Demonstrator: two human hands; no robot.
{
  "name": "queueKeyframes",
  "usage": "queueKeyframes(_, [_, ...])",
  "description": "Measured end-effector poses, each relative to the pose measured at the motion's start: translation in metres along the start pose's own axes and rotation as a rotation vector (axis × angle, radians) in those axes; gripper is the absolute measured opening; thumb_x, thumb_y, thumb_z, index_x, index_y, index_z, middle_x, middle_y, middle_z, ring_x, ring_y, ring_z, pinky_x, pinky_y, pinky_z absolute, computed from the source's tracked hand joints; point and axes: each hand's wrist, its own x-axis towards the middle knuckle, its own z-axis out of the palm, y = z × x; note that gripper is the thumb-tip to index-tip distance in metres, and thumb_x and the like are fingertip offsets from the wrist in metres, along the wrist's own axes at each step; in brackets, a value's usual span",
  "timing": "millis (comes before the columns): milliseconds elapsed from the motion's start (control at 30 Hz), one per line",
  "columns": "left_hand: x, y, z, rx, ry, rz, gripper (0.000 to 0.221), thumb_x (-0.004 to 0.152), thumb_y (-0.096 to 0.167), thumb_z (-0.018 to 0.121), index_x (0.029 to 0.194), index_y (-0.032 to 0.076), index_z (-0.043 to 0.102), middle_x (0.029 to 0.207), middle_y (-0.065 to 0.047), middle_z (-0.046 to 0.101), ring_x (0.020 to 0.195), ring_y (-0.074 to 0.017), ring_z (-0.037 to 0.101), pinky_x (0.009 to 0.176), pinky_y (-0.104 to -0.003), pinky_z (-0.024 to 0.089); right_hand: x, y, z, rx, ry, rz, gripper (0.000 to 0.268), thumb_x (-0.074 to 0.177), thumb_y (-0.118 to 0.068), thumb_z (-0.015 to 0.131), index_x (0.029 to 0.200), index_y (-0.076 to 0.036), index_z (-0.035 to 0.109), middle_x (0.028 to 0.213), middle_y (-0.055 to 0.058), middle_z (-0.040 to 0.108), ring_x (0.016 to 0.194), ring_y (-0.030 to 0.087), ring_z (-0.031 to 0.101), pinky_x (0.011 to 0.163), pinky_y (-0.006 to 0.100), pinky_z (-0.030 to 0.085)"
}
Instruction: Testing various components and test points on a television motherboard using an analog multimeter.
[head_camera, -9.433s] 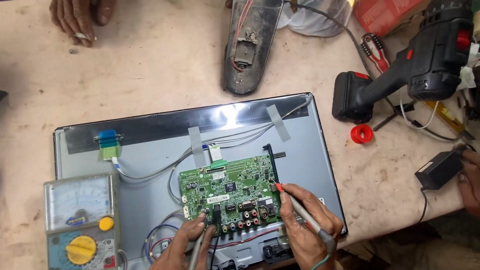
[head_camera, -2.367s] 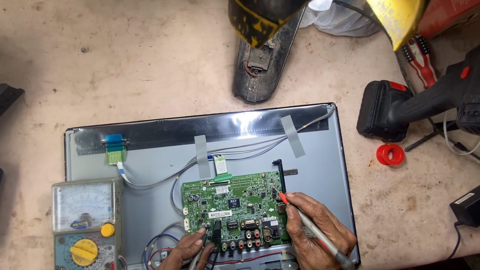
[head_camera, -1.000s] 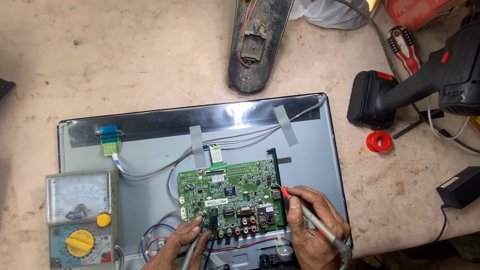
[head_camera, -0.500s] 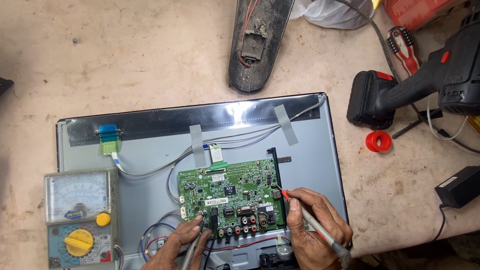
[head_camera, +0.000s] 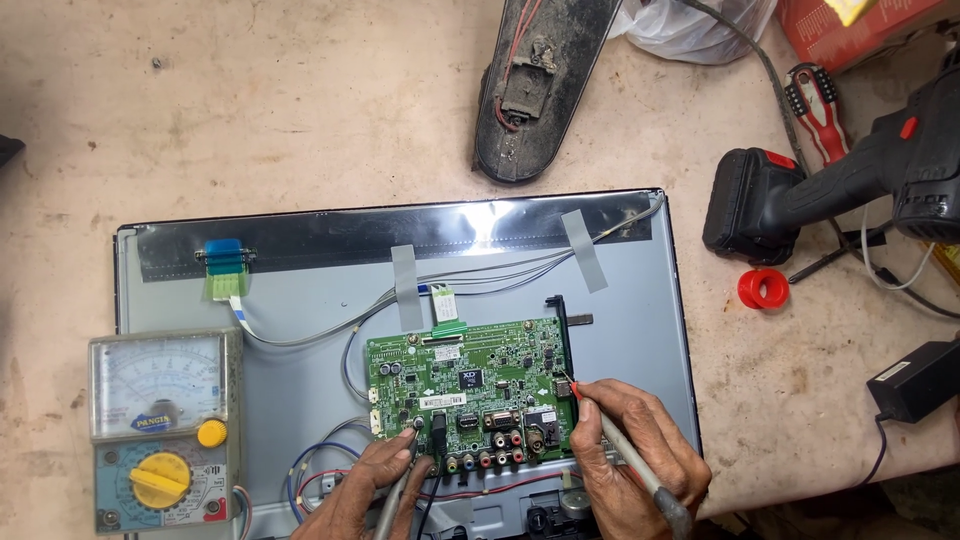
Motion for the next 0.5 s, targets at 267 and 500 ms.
queueKeyframes(267, [-0.002, -0.001, 0.001, -0.045, 0.117, 0.162, 0.028, 0.074, 0.027, 0.090, 0.097, 0.023, 0.075, 0.107, 0.007, 0.083, 0.101, -0.0113, 0.080, 0.082, -0.027, 0.067, -0.001, -0.008, 0.003, -0.020, -0.011, -0.045, 0.011, 0.095, -0.007, 0.068, 0.097, -0.001, 0.077, 0.092, 0.012, 0.076, 0.076, 0.018, 0.073, 0.069, 0.026, 0.061])
queueKeyframes(500, [-0.006, -0.009, 0.005, -0.050, 0.102, 0.196, 0.036, 0.076, 0.028, 0.090, 0.108, 0.025, 0.074, 0.114, 0.008, 0.081, 0.109, -0.0172, 0.077, 0.086, -0.033, 0.068, 0.001, -0.020, 0.002, -0.029, -0.022, -0.035, 0.011, 0.096, -0.004, 0.068, 0.097, 0.001, 0.077, 0.093, 0.013, 0.076, 0.079, 0.020, 0.073, 0.073, 0.029, 0.059])
